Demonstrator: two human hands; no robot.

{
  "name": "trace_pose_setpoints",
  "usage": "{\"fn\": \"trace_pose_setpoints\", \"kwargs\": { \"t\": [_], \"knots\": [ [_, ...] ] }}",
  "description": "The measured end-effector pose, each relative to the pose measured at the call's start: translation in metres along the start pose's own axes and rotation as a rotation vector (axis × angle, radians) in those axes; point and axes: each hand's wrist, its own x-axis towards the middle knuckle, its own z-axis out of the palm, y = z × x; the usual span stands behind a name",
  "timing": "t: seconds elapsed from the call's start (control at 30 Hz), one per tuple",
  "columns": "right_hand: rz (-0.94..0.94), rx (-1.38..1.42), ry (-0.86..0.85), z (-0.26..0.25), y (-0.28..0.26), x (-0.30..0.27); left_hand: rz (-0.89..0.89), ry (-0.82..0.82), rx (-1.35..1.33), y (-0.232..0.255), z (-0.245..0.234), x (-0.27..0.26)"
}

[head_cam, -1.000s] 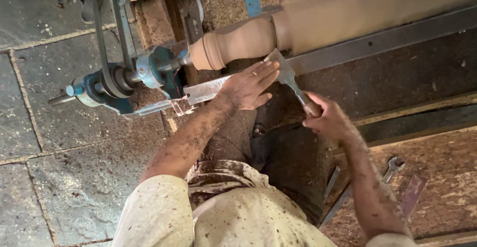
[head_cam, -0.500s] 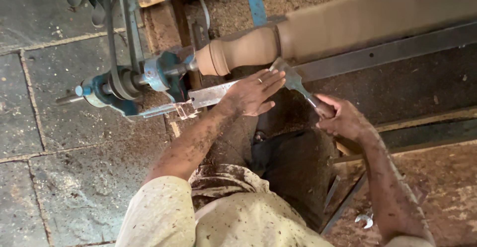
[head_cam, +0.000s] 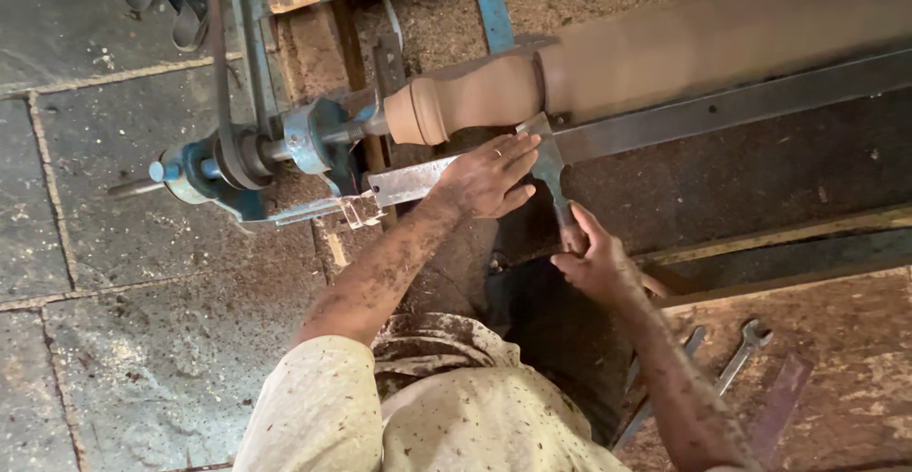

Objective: The person shapes a rotating wooden piece mounted on a lathe using a chisel. They hold the chisel with both hands and guide it along the spinning wood to carve and smooth the surface, producing wood shavings.

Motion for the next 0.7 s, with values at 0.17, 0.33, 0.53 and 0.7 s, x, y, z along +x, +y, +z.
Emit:
{"fn": "trace_pose_setpoints", "kwargs": {
  "t": [0.17, 0.33, 0.53, 0.7],
  "knots": [
    [-0.059, 0.224, 0.082, 0.03, -0.007, -0.007, -0.034, 0.024, -0.055, 0.001, -0.004, 0.001],
    [0.071, 0.301, 0.082, 0.052, -0.018, -0.011, -0.073, 0.088, -0.068, 0.002, -0.004, -0.002],
    [0.067, 0.327, 0.122, 0.079, -0.027, -0.013, -0.142, 0.141, -0.074, 0.002, -0.003, -0.004],
    [0.043, 0.399, 0.148, 0.097, -0.031, -0.014, -0.181, 0.167, -0.063, 0.002, 0.002, -0.005]
  ]
}}
